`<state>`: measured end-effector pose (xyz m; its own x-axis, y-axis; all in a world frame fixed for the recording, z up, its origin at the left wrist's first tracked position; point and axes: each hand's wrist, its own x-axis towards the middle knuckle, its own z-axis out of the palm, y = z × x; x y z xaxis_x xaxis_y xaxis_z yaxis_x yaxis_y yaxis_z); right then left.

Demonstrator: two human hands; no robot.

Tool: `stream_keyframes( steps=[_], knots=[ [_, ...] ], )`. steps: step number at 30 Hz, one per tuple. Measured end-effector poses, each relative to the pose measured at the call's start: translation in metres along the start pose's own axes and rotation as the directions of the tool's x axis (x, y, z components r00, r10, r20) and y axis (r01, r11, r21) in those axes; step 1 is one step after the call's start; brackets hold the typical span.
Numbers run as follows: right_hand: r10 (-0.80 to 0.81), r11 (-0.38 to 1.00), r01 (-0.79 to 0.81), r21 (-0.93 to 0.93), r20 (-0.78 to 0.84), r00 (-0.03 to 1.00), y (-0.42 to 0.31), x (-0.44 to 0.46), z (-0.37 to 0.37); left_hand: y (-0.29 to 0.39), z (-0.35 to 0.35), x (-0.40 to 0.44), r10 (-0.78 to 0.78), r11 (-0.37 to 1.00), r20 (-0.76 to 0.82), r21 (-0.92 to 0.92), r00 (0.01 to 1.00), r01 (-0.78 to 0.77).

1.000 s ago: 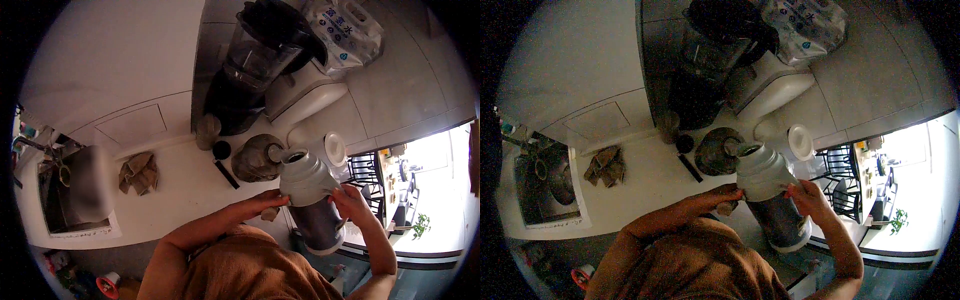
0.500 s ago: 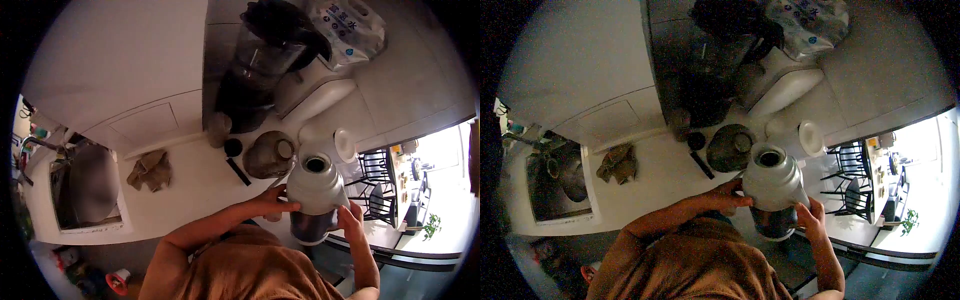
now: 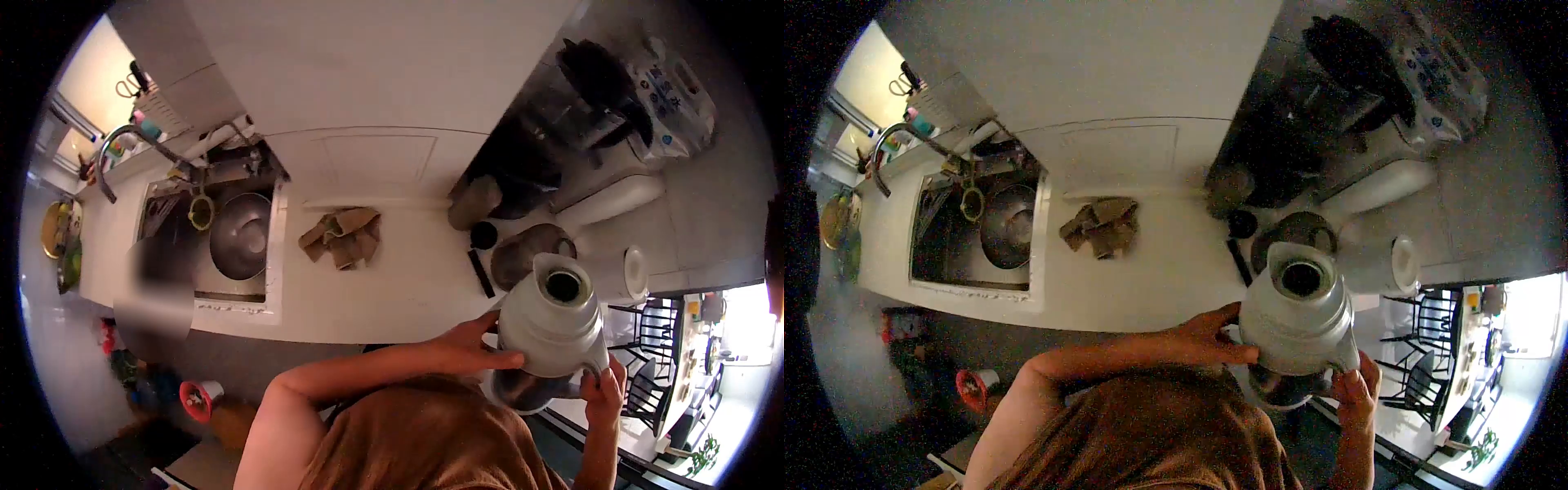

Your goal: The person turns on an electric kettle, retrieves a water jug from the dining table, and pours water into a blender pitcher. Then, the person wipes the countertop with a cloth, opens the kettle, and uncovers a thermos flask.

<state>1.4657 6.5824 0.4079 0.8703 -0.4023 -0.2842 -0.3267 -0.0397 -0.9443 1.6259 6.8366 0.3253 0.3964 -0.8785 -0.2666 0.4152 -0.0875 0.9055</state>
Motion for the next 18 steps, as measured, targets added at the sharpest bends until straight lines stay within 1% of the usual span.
stream_keyframes(
  steps=[1,2,4,5,6,7,8,9,10,11,12,13,14,15,16,17,18],
  knots=[
    [-0.031,0.998,0.023,0.061,0.129,0.991,-0.002,0.002,0.003,0.002,-0.004,-0.010,-0.012,1.000,-0.040,0.006,0.999,0.012],
    [-0.033,0.998,0.024,0.063,0.138,0.990,-0.001,0.005,0.012,0.005,-0.009,-0.023,-0.012,1.000,-0.050,0.007,0.999,0.012],
    [-0.138,0.989,0.129,0.068,0.144,0.980,0.005,0.011,0.037,0.011,-0.020,-0.043,0.072,0.997,-0.152,0.002,0.986,-0.073],
    [-0.163,0.985,0.159,0.062,0.068,0.984,0.002,0.014,0.057,0.008,-0.026,-0.050,0.074,0.997,-0.156,0.007,0.985,-0.074],
    [-0.187,0.981,0.188,0.051,-0.009,0.982,0.000,0.018,0.077,0.002,-0.034,-0.055,0.088,0.996,-0.210,0.042,0.974,-0.081],
    [-0.243,0.968,0.238,0.083,0.058,0.968,0.005,0.025,0.086,-0.003,-0.041,-0.060,0.104,0.993,-0.260,0.077,0.960,-0.086],
    [-0.300,0.951,0.287,0.117,0.120,0.946,0.012,0.030,0.093,-0.003,-0.047,-0.067,0.108,0.993,-0.260,0.083,0.960,-0.089],
    [-0.234,0.948,0.186,0.257,0.170,0.957,0.021,0.035,0.097,-0.003,-0.054,-0.073,0.091,0.996,-0.275,0.032,0.957,-0.085],
    [-0.217,0.950,0.180,0.257,0.126,0.968,0.028,0.038,0.109,-0.002,-0.061,-0.078,0.077,0.996,-0.289,-0.017,0.954,-0.085],
    [-0.227,0.938,0.163,0.307,0.185,0.956,0.031,0.044,0.117,0.001,-0.069,-0.083,0.084,0.996,-0.289,-0.010,0.954,-0.090],
    [-0.237,0.924,0.142,0.355,0.242,0.941,0.037,0.049,0.125,0.003,-0.076,-0.088,0.073,0.994,-0.344,0.098,0.936,-0.042],
    [-0.219,0.921,0.135,0.365,0.200,0.955,0.042,0.051,0.134,0.005,-0.083,-0.092,0.072,0.979,-0.401,0.202,0.913,0.012],
    [-0.200,0.918,0.128,0.375,0.158,0.967,0.048,0.053,0.144,0.004,-0.088,-0.095,0.082,0.977,-0.402,0.211,0.912,0.005],
    [-0.572,0.811,0.571,-0.130,0.033,0.820,0.057,0.062,0.154,0.002,-0.093,-0.097,0.134,0.975,-0.416,0.216,0.900,-0.046],
    [-0.402,0.906,0.388,0.167,0.054,0.914,0.061,0.062,0.160,0.001,-0.098,-0.100,0.182,0.971,-0.428,0.220,0.885,-0.093],
    [-0.216,0.880,0.161,0.447,0.073,0.974,0.058,0.060,0.169,0.003,-0.101,-0.103,0.187,0.969,-0.428,0.227,0.884,-0.095],
    [-0.221,0.877,0.167,0.451,0.070,0.973,0.066,0.063,0.175,0.004,-0.105,-0.107,0.182,0.970,-0.436,0.228,0.881,-0.088]
  ],
)
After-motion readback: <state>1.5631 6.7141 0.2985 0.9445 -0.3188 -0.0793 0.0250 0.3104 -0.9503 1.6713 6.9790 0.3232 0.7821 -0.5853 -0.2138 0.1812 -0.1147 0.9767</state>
